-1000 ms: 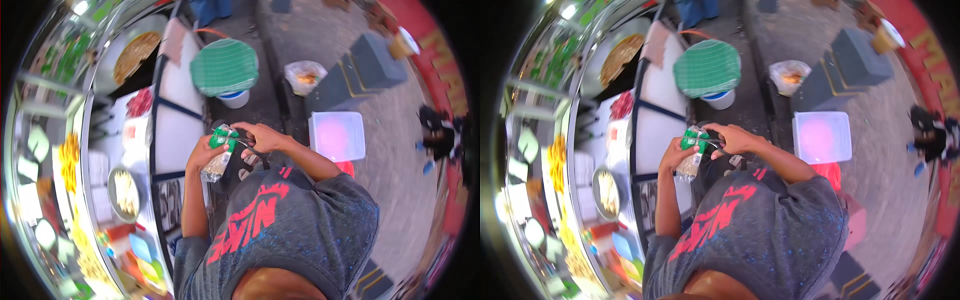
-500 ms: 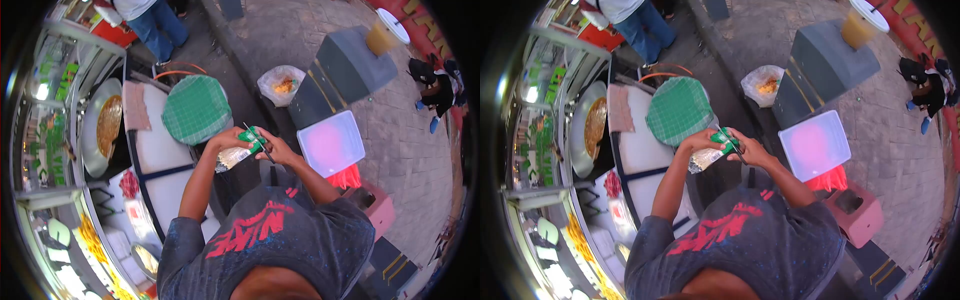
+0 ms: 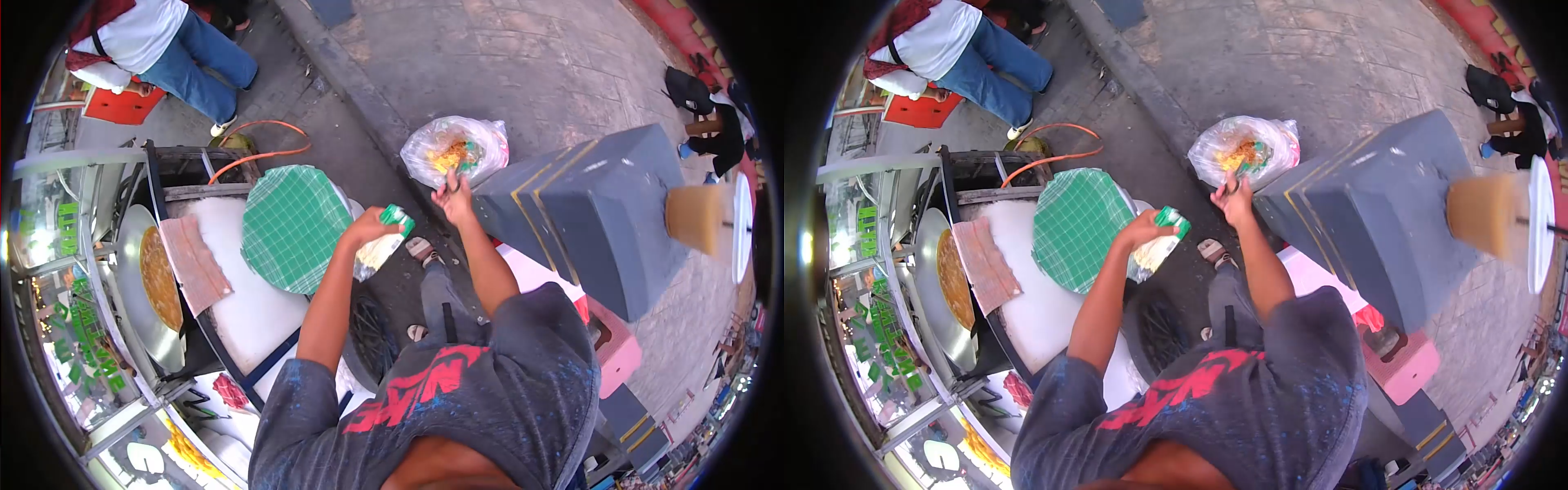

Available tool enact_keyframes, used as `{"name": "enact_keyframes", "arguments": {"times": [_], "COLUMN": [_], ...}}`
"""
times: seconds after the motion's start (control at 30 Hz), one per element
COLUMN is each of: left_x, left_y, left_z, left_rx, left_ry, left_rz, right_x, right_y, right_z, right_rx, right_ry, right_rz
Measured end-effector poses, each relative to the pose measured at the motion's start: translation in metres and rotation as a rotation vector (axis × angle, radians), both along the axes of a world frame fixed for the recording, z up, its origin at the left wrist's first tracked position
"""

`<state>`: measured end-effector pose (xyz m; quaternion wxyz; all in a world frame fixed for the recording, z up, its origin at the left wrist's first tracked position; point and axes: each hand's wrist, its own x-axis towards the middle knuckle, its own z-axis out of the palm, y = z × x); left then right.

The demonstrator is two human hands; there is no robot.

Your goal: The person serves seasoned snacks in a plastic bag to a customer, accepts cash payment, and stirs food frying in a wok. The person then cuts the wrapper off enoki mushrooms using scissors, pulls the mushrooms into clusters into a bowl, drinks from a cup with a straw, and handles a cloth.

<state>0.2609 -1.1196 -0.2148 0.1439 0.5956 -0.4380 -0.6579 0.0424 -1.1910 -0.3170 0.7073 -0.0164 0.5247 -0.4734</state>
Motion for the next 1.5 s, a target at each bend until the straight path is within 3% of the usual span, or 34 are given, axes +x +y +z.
{"name": "enact_keyframes", "arguments": {"times": [0.1, 0.2, 0.23, 0.33, 0.37, 0.4, 0.47, 0.57, 0.63, 0.73, 0.77, 0.8, 0.87, 0.93, 0.97, 1.07, 1.1, 1.2, 1.27, 1.5], "left_x": [0.021, 0.034, 0.034, 0.035, 0.035, 0.034, 0.026, 0.018, 0.015, -0.009, -0.012, -0.014, -0.025, -0.026, -0.028, -0.024, -0.026, -0.02, -0.011, -0.016], "left_y": [0.046, 0.098, 0.116, 0.159, 0.172, 0.192, 0.216, 0.264, 0.309, 0.373, 0.395, 0.423, 0.45, 0.476, 0.488, 0.516, 0.519, 0.528, 0.529, 0.523], "left_z": [0.005, 0.009, 0.01, 0.02, 0.026, 0.033, 0.065, 0.116, 0.146, 0.166, 0.178, 0.174, 0.178, 0.172, 0.169, 0.172, 0.185, 0.189, 0.177, 0.173], "left_rx": [0.031, 0.156, 0.12, -0.045, -0.129, -0.212, -0.374, -0.617, -0.883, -0.787, -0.537, -0.532, -0.634, -0.688, -0.707, -0.795, -0.853, -0.936, -0.943, -1.052], "left_ry": [0.035, 0.14, 0.16, 0.224, 0.243, 0.251, 0.315, 0.332, 0.3, 0.791, 0.991, 1.174, 1.432, 1.304, 1.248, 1.613, 1.452, 1.257, 1.191, 0.979], "left_rz": [0.245, 0.559, 0.665, 0.913, 0.954, 1.011, 1.079, 1.074, 0.913, 1.644, 1.706, 1.477, 1.344, 1.415, 1.451, 1.363, 1.532, 1.73, 1.81, 1.916], "right_x": [-0.005, 0.006, 0.014, 0.037, 0.044, 0.054, 0.076, 0.109, 0.128, 0.153, 0.162, 0.17, 0.175, 0.171, 0.163, 0.119, 0.103, 0.054, 0.033, 0.061], "right_y": [-0.051, -0.038, -0.019, 0.053, 0.086, 0.113, 0.165, 0.217, 0.24, 0.278, 0.29, 0.303, 0.33, 0.358, 0.367, 0.388, 0.382, 0.397, 0.418, 0.442], "right_z": [-0.053, -0.038, -0.032, 0.02, 0.029, 0.073, 0.092, 0.129, 0.154, 0.212, 0.223, 0.237, 0.288, 0.316, 0.316, 0.33, 0.318, 0.298, 0.301, 0.295], "right_rx": [0.212, 0.128, 0.04, -0.08, -0.189, -0.209, -0.403, -0.504, -0.803, -1.075, -1.29, -1.51, -1.885, -2.085, -2.018, -1.615, -1.475, -1.102, -0.796, -0.792], "right_ry": [0.091, 0.279, 0.322, 0.192, 0.045, 0.036, -0.313, -0.389, -0.394, -0.407, -0.339, -0.27, -0.116, 0.023, 0.058, 0.087, -0.096, -0.48, -0.466, -0.498], "right_rz": [0.114, 0.269, 0.426, 0.982, 1.083, 1.175, 1.246, 1.29, 1.297, 1.393, 1.452, 1.494, 1.479, 1.347, 1.255, 1.312, 1.513, 1.966, 2.152, 2.067]}}
